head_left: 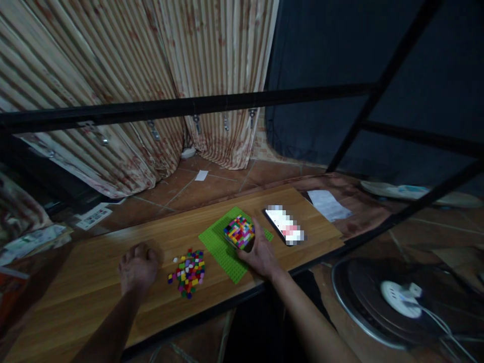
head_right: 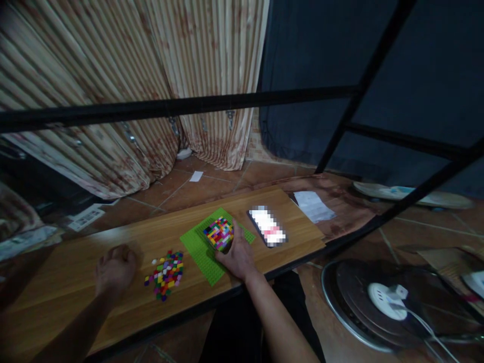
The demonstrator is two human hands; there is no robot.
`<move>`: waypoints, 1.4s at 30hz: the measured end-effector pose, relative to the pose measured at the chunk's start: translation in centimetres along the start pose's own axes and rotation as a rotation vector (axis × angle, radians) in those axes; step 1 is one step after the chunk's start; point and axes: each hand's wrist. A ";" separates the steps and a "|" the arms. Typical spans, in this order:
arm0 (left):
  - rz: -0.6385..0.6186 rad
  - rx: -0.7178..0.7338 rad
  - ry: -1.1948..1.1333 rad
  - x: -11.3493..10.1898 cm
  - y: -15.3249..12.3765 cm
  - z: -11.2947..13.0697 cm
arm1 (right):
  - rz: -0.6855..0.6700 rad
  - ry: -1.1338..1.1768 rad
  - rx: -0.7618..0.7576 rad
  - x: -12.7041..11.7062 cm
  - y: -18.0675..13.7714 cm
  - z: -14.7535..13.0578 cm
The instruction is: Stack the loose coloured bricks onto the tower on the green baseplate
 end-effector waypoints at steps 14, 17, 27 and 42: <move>-0.046 -0.016 -0.070 -1.3 -0.4 0.5 | -0.303 0.115 0.012 -2.9 0.9 0.2; -0.022 -0.011 -0.055 -1.1 -0.2 0.4 | -0.304 0.107 -0.009 -2.9 0.9 -0.1; -0.039 0.025 -0.021 -0.6 0.0 0.0 | -0.031 0.111 -0.065 -2.2 -1.6 -0.2; 0.010 -0.008 -0.016 -0.5 -0.2 0.3 | -0.329 -0.119 -0.224 8.3 -6.6 -7.2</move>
Point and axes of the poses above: each hand's wrist, its own y-axis towards the middle knuckle, its own x-axis out of the palm, z = x × y, and after that the axes turned 9 degrees about y, right-handed
